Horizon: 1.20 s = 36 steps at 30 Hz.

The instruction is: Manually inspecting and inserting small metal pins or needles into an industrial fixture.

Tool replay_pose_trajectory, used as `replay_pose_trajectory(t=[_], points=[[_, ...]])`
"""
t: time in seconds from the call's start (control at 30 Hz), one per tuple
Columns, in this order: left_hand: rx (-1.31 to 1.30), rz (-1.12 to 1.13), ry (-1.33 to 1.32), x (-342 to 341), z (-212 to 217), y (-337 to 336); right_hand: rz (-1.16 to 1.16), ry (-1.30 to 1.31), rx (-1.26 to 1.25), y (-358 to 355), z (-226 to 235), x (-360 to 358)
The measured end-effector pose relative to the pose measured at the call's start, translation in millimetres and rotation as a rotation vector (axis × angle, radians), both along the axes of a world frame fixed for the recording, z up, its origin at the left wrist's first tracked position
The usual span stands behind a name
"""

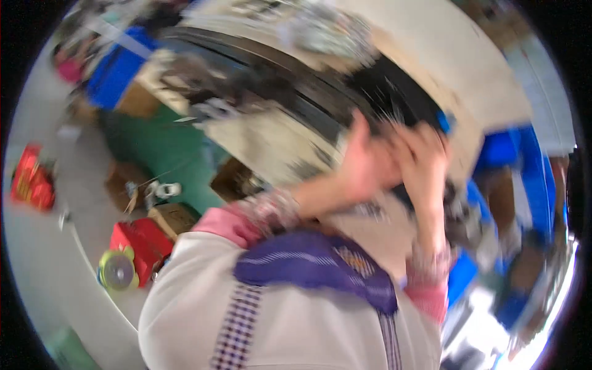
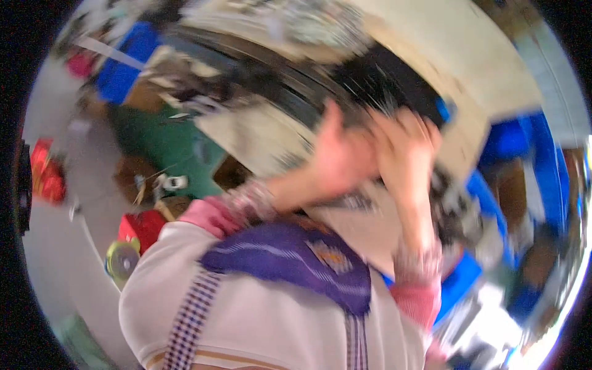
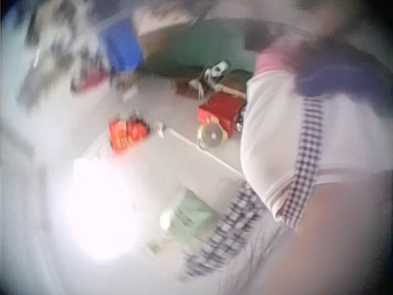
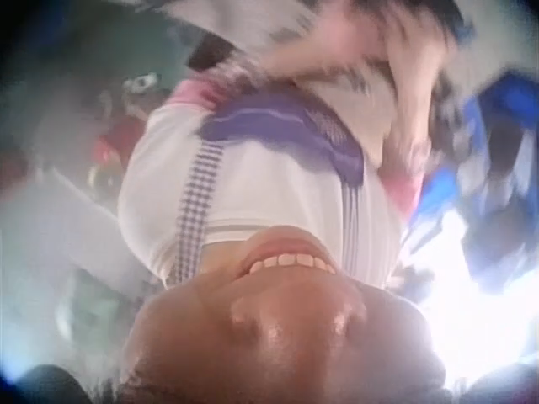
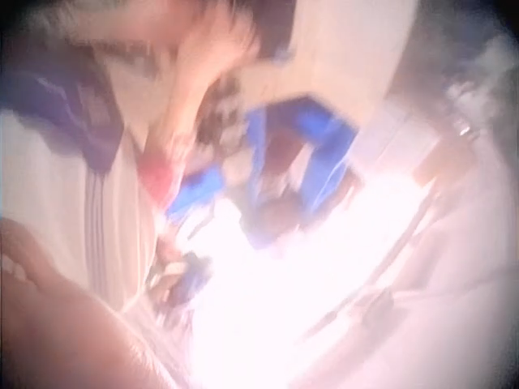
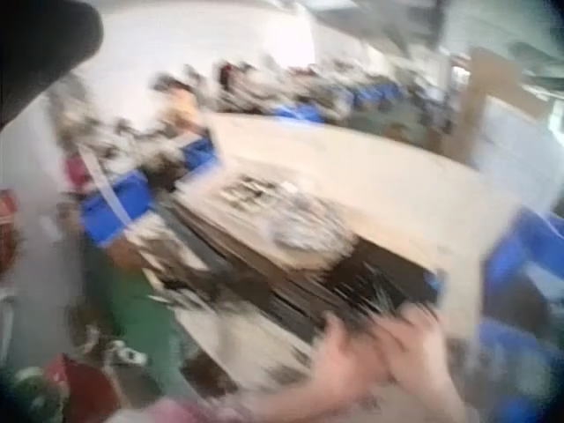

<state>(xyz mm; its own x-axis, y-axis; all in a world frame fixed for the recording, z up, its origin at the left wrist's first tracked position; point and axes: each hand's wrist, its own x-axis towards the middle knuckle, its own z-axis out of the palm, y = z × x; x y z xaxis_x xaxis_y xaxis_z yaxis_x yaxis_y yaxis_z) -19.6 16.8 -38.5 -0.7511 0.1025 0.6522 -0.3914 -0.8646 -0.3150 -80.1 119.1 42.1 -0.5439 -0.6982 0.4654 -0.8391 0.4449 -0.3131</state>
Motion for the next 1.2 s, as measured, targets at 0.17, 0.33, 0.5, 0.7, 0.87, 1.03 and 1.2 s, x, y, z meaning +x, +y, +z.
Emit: replay_pose_trajectory(t=[0.17, 0.33, 0.5, 0.7, 0.87, 1.03, 1.2], points=[[-0.633, 0.206, -0.672, 0.5, 31.2, -0.7, -0.011, -0.517, -0.244, 27.8, 7.0, -41.3], [-0.619, 0.193, -0.681, 0.3, 40.9, -10.0, 0.022, -0.520, -0.116, 11.1, -3.4, -47.0], [-0.667, 0.202, -0.763, 12.7, 43.2, -22.0, 0.101, -0.218, -0.027, 2.3, 10.8, -37.2], [-0.536, 0.199, -0.701, 25.0, 34.1, -14.9, 0.046, -0.151, -0.018, 24.0, 13.9, -12.9], [-0.597, 0.195, -0.623, 19.0, 30.9, -21.0, -0.002, -0.117, -0.039, 21.3, 16.6, -13.7], [-0.559, 0.192, -0.582, 13.7, 33.9, -35.0, 0.132, -0.001, 0.091, -2.1, 24.6, -8.2], [-0.711, 0.319, -0.791, 18.6, 48.8, -26.1, -0.009, -0.380, -0.104, 14.7, 30.4, -41.2]])
